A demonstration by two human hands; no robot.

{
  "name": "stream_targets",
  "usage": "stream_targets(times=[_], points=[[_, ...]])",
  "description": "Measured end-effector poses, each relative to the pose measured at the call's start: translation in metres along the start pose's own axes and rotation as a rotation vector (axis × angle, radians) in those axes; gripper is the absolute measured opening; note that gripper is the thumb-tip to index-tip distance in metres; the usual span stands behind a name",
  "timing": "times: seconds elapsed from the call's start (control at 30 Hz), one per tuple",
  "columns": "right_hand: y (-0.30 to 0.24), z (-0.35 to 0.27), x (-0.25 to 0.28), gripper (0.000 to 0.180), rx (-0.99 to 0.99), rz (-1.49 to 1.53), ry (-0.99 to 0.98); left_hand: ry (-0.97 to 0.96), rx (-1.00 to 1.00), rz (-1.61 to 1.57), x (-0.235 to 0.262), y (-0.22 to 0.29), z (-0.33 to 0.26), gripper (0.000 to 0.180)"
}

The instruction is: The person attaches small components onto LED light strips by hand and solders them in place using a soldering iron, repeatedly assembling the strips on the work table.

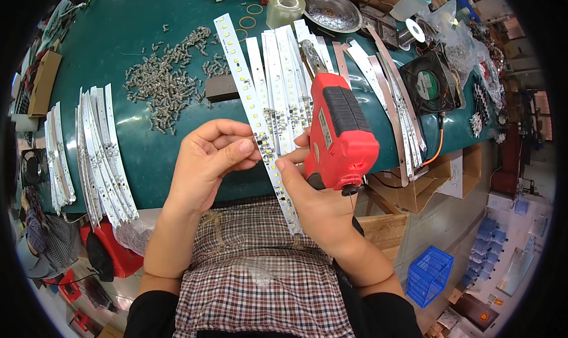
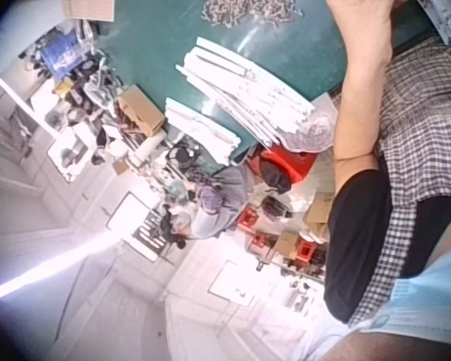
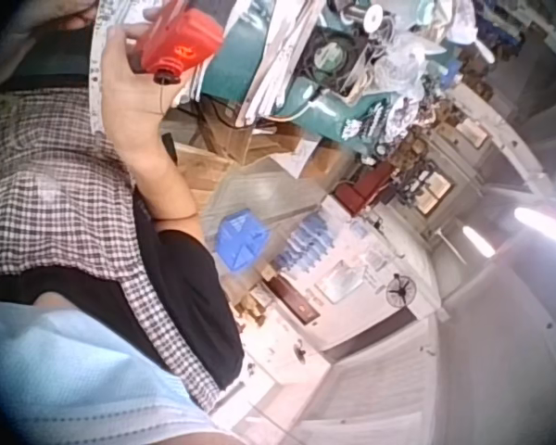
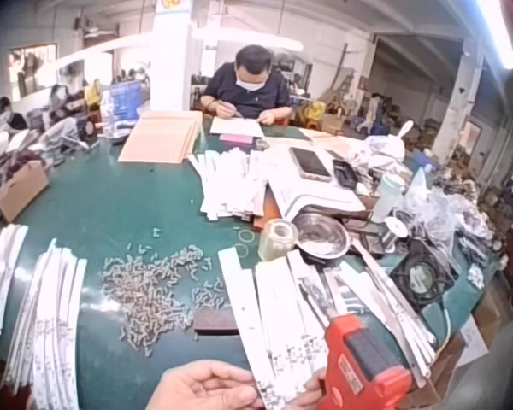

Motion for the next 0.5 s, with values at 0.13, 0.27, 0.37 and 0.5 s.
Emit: stream_targets(times=[0.13, 0.27, 0.37, 0.5], points=[[0.0014, 0.0005, 0.0006, 0.026, 0.036, -0.042, 0.004, -0.022, -0.012, -0.001, 0.0026, -0.0016, 0.0022, 0.019], [0.0049, -0.0003, 0.0006, 0.021, -0.050, 0.014, 0.009, -0.017, 0.024, -0.037, 0.0033, -0.0033, 0.0027, 0.019], [0.0069, -0.0005, 0.0014, 0.019, -0.030, 0.006, -0.008, -0.019, 0.029, -0.054, 0.0032, -0.0039, 0.0027, 0.020], [0.0035, -0.0010, 0.0006, 0.020, 0.000, -0.004, -0.017, -0.052, 0.023, -0.029, 0.0035, -0.0038, 0.0033, 0.022]])
Point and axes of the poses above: each hand's wrist, its own z-axis towards the middle knuckle, its own x-axis out of the back of the hand, y = z × x, the point moved 6 cm from there along z, towards the middle knuckle, and after that the axes turned 4 degrees about z, right-handed, at the moved point
